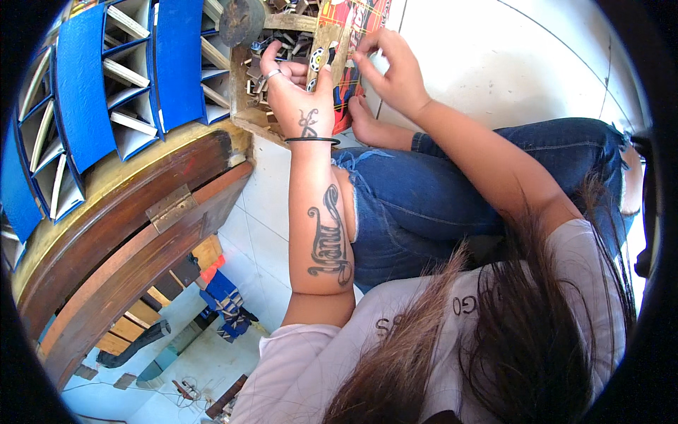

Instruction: The person sits on the floor and repeatedly picks up small metal hardware pieces from a cardboard box. They manipulate the pieces with both hands, appearing to assemble or inspect them, then place them back into the box.

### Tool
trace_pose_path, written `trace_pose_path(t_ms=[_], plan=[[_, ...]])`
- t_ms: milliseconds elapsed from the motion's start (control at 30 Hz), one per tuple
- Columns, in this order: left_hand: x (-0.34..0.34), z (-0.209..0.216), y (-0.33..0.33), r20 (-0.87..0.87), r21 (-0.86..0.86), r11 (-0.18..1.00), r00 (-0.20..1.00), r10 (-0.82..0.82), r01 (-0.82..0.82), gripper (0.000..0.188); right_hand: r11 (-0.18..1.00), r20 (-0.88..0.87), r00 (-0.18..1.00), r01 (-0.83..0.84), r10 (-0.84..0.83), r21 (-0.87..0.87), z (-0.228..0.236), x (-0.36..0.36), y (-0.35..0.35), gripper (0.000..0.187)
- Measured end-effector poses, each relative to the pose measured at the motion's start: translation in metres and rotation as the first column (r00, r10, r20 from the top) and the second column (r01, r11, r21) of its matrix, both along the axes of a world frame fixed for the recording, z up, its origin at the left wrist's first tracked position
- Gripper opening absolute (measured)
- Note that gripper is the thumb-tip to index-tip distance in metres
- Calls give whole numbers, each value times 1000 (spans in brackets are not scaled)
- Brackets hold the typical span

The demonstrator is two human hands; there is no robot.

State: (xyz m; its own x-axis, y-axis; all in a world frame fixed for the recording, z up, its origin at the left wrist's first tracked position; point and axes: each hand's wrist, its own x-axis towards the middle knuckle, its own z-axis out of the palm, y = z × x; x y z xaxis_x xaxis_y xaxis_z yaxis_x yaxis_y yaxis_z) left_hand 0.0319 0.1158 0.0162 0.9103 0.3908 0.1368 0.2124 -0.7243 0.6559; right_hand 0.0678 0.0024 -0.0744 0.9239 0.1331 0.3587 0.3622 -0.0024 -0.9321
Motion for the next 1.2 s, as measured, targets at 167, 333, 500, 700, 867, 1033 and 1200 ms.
trace_pose_path(t_ms=[167, 333, 500, 700, 867, 1033, 1200], plan=[[-1, 0, 0, -5, -50, 999, 1000, 12, -12, 67, 992, 101, 990, -90, 99, -90, -2, -20, 1, 36], [0, 0, 0, -24, -58, 998, 999, 29, -30, 67, 962, 94, 980, -151, 176, -230, -2, -21, 4, 62], [-1, 0, 0, -35, -26, 999, 999, 32, -33, 68, 943, 117, 979, -121, 164, -310, -3, -12, 3, 69], [0, -2, 1, 1, -47, 999, 1000, 20, -20, 68, 980, 81, 991, -87, 102, -178, -4, -21, 3, 69], [-1, -2, 0, 2, -61, 998, 1000, 29, -29, 69, 961, 141, 972, -153, 188, -229, -2, -21, 2, 66], [-1, -1, 0, -6, -50, 999, 1000, 22, -22, 70, 966, 131, 980, -119, 152, -229, 2, -18, 9, 65], [1, 0, -2, -28, -67, 997, 999, 28, -30, 72, 971, 120, 981, -125, 152, -202, 3, -14, 5, 66]])
